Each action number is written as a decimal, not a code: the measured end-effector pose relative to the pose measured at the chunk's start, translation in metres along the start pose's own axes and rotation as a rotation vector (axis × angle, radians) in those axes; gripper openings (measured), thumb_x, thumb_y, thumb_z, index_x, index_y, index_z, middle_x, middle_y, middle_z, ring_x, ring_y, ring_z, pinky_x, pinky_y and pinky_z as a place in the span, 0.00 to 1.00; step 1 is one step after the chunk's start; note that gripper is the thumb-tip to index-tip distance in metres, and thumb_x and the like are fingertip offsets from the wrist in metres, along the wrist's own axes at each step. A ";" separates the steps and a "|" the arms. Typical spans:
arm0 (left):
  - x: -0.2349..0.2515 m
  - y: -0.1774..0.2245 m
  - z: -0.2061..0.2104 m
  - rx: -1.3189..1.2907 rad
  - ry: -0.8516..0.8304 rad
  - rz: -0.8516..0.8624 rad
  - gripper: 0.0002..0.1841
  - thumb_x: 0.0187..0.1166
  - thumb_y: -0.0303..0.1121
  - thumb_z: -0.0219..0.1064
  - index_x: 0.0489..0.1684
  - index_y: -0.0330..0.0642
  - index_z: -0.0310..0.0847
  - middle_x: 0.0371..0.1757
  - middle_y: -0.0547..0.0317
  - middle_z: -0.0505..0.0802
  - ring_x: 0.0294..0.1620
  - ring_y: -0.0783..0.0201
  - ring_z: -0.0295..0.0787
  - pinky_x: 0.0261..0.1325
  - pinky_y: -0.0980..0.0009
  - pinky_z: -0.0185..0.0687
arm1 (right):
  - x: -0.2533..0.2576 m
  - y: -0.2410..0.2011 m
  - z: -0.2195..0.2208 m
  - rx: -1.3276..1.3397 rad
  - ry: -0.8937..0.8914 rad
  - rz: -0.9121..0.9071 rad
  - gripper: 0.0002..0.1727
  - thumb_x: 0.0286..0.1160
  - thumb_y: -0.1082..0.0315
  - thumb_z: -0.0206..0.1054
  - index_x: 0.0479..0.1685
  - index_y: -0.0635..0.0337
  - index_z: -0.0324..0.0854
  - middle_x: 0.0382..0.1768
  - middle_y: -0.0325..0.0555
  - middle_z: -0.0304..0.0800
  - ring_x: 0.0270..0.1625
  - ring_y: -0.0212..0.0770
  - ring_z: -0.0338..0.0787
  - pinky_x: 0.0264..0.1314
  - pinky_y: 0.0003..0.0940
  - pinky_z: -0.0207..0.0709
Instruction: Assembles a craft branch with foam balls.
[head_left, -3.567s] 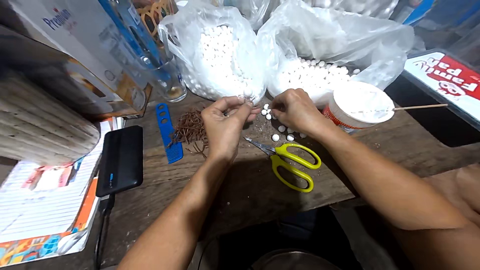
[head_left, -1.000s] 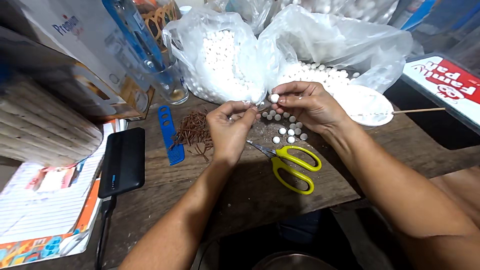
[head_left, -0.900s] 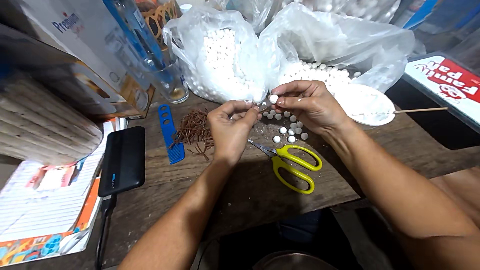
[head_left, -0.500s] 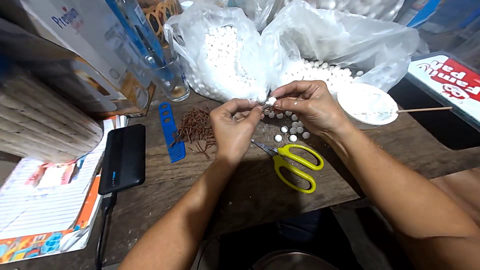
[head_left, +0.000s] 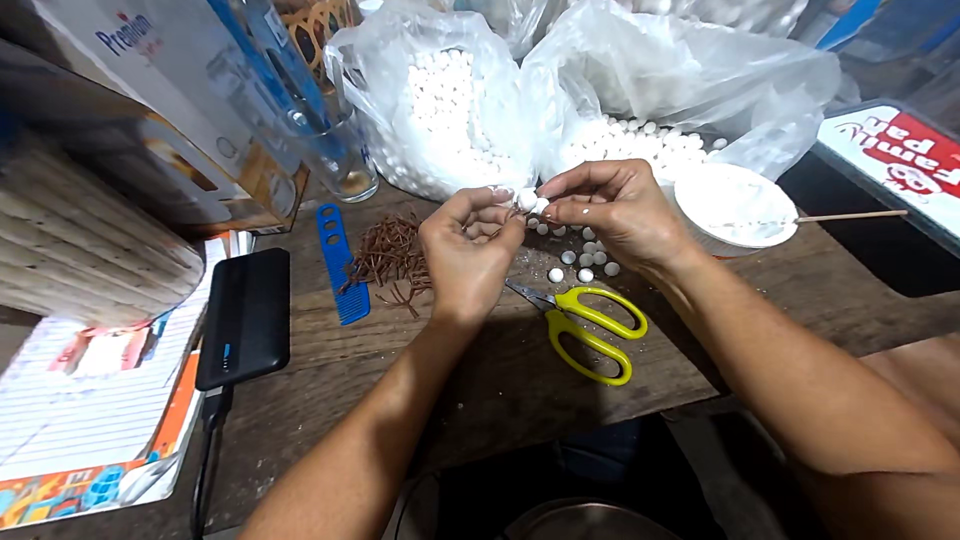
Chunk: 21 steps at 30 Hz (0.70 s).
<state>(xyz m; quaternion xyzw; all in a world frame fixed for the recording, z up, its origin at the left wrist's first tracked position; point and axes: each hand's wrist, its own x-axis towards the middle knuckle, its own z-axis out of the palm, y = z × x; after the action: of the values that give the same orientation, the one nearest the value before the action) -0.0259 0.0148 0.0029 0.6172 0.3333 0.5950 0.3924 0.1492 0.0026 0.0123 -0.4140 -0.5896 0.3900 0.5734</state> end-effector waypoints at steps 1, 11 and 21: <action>0.000 0.000 0.000 -0.008 -0.005 -0.005 0.16 0.61 0.12 0.72 0.47 0.31 0.83 0.30 0.68 0.91 0.26 0.82 0.87 0.34 0.84 0.86 | 0.000 0.000 0.000 -0.001 -0.003 -0.002 0.12 0.62 0.85 0.70 0.39 0.61 0.89 0.33 0.35 0.94 0.34 0.26 0.92 0.43 0.22 0.89; -0.001 -0.002 0.001 -0.015 -0.013 0.013 0.18 0.60 0.11 0.72 0.50 0.30 0.82 0.30 0.69 0.90 0.26 0.83 0.86 0.34 0.85 0.85 | -0.001 0.002 0.004 -0.053 -0.012 -0.047 0.10 0.63 0.85 0.72 0.38 0.62 0.90 0.32 0.34 0.95 0.33 0.24 0.92 0.44 0.22 0.90; -0.001 0.000 0.000 -0.057 -0.017 -0.048 0.17 0.62 0.10 0.70 0.50 0.30 0.81 0.30 0.69 0.91 0.27 0.81 0.88 0.35 0.83 0.88 | -0.003 -0.002 0.003 -0.135 -0.052 -0.086 0.09 0.63 0.84 0.73 0.41 0.65 0.89 0.34 0.35 0.95 0.35 0.22 0.93 0.45 0.20 0.89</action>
<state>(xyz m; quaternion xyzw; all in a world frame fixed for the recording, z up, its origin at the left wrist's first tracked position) -0.0256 0.0140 0.0022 0.6026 0.3277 0.5894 0.4268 0.1459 -0.0009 0.0127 -0.4160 -0.6464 0.3349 0.5449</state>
